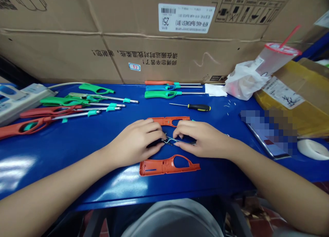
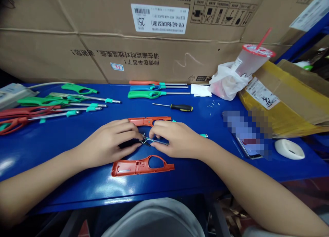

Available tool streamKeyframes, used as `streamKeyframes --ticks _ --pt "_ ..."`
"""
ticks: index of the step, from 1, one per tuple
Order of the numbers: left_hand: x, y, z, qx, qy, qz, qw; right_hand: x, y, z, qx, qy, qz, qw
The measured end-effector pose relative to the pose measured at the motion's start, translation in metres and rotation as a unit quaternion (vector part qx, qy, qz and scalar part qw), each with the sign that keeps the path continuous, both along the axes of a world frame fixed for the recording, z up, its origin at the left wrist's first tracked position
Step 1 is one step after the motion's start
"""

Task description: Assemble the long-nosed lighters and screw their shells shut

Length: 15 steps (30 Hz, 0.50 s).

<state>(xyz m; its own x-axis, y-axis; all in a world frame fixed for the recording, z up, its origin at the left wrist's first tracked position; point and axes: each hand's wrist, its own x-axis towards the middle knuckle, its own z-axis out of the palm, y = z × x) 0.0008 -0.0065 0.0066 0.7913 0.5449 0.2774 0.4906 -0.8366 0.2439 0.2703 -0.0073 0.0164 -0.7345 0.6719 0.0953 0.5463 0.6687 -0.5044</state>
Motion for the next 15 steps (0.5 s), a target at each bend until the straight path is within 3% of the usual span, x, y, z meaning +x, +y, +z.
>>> streamKeyframes --ticks 7,11,15 --pt "0.0002 -0.0017 -0.0017 -0.004 -0.005 0.002 1.000 -0.0011 0.0016 -0.0018 -0.052 0.039 0.029 0.997" --pt "0.0000 -0.0022 -0.0011 -0.003 -0.009 -0.006 1.000 0.0005 0.0026 -0.0035 -0.039 0.043 0.078 0.995" --pt "0.0009 -0.0037 0.0008 -0.013 -0.007 -0.006 1.000 0.0010 0.0022 -0.0054 -0.007 0.016 0.075 0.997"
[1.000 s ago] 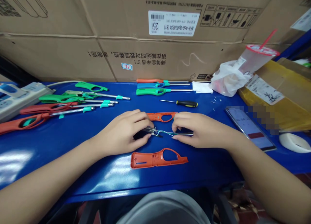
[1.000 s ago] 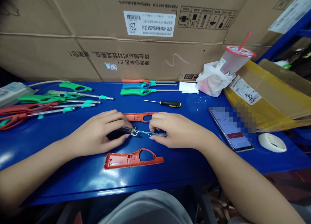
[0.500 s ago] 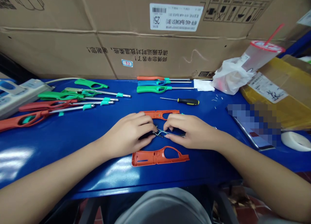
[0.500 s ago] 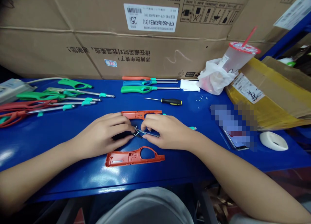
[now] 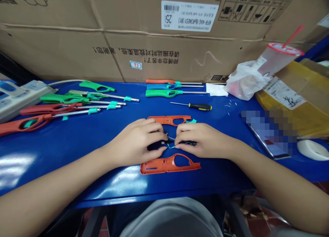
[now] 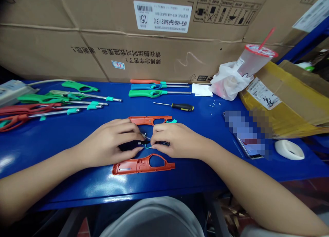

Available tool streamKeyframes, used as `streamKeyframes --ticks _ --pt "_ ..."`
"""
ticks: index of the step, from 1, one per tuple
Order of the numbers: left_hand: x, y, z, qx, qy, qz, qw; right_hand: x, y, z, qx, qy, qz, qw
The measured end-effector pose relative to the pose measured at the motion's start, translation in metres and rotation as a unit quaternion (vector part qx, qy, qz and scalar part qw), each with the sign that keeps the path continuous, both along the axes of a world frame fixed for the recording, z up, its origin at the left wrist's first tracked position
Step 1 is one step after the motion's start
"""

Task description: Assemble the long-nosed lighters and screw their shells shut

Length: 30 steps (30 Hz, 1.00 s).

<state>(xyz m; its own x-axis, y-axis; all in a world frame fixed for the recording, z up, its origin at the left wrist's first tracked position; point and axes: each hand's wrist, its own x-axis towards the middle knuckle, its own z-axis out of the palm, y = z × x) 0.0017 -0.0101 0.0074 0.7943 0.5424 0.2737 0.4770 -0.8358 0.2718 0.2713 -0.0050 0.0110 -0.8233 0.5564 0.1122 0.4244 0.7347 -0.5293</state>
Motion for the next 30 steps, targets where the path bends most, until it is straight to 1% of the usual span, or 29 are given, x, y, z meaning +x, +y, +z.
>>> streamKeyframes --ticks 2,5,7,9,12,14,18,22,27,30 --pt "0.000 0.000 0.002 -0.004 -0.004 0.001 1.000 0.000 -0.001 0.000 0.014 -0.013 -0.018 1.000" --pt "-0.003 0.003 0.006 -0.010 -0.014 0.008 1.000 0.001 0.000 0.003 0.006 -0.013 -0.041 0.999" --pt "-0.007 0.008 0.010 -0.010 -0.011 0.022 1.000 0.006 0.001 0.010 -0.007 -0.005 -0.056 0.998" --pt "-0.012 0.013 0.013 -0.004 0.012 0.034 0.999 0.014 0.004 0.018 -0.019 -0.008 -0.071 0.997" --pt "-0.016 0.020 0.014 -0.004 0.061 0.036 0.997 0.026 0.008 0.029 -0.054 -0.066 -0.069 0.994" --pt "-0.017 0.023 0.013 -0.015 0.074 0.036 0.997 0.030 0.009 0.033 -0.066 -0.097 -0.071 0.991" --pt "-0.017 0.023 0.012 -0.031 0.066 0.048 0.996 0.030 0.010 0.033 -0.084 -0.138 -0.071 0.984" --pt "-0.017 0.020 0.018 -0.037 0.044 0.054 0.997 0.029 0.009 0.031 -0.090 -0.156 -0.073 0.981" --pt "-0.017 0.015 0.022 -0.006 0.060 0.033 0.998 0.031 0.009 0.031 -0.085 -0.164 -0.078 0.980" --pt "-0.014 0.012 0.023 -0.022 0.068 0.026 0.997 0.030 0.009 0.031 -0.088 -0.170 -0.087 0.978"
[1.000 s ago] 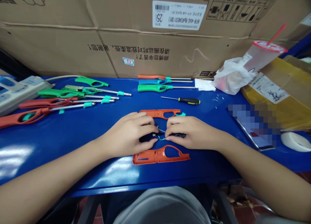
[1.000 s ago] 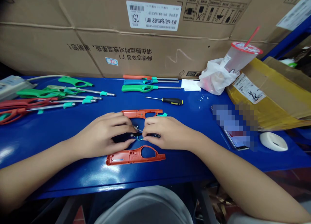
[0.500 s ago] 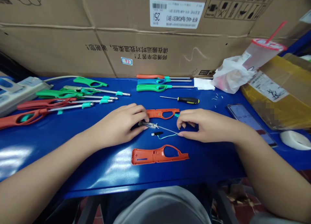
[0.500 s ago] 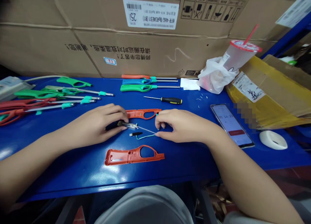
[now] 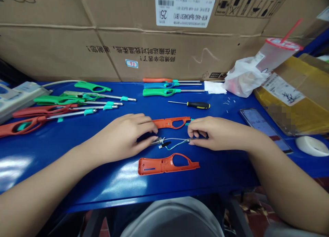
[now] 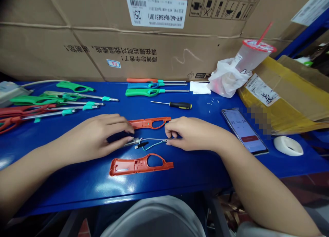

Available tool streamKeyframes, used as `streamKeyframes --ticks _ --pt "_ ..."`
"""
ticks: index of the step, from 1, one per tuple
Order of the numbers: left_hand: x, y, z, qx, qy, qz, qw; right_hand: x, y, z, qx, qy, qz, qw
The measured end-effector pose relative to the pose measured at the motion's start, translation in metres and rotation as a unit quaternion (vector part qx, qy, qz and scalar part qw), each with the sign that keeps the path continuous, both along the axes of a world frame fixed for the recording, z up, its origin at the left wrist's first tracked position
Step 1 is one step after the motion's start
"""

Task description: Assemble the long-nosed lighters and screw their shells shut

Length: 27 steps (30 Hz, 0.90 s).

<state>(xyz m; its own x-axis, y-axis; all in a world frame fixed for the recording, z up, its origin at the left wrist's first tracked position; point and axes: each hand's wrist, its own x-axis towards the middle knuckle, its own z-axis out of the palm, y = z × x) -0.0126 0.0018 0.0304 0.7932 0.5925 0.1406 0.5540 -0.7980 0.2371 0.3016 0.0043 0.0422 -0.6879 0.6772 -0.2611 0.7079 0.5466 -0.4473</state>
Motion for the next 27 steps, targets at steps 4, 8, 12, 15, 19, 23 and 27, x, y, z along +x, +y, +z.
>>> streamKeyframes --ticks 4,8,12,15,19,23,27 --pt "0.001 -0.003 0.001 -0.016 0.015 -0.006 1.000 -0.002 0.000 0.000 0.003 -0.005 -0.010 1.000" --pt "-0.001 -0.003 -0.003 -0.022 0.040 0.001 0.999 -0.003 0.000 0.000 0.010 -0.013 -0.017 1.000" --pt "0.000 -0.004 -0.003 -0.029 0.045 0.042 0.998 -0.005 0.000 -0.001 0.013 -0.013 -0.020 1.000" --pt "0.002 -0.006 0.002 -0.048 0.025 0.065 0.996 -0.006 0.000 -0.001 0.023 -0.010 -0.027 0.999" --pt "0.002 -0.010 0.006 -0.077 0.020 0.049 0.996 -0.006 0.000 -0.001 0.026 -0.008 -0.023 0.999" --pt "0.000 -0.008 0.002 -0.050 0.042 0.025 0.998 -0.004 0.002 -0.001 0.026 -0.009 -0.017 0.999" --pt "-0.003 -0.009 0.010 -0.047 0.022 0.014 0.999 0.000 0.003 0.000 0.026 0.006 -0.010 1.000"
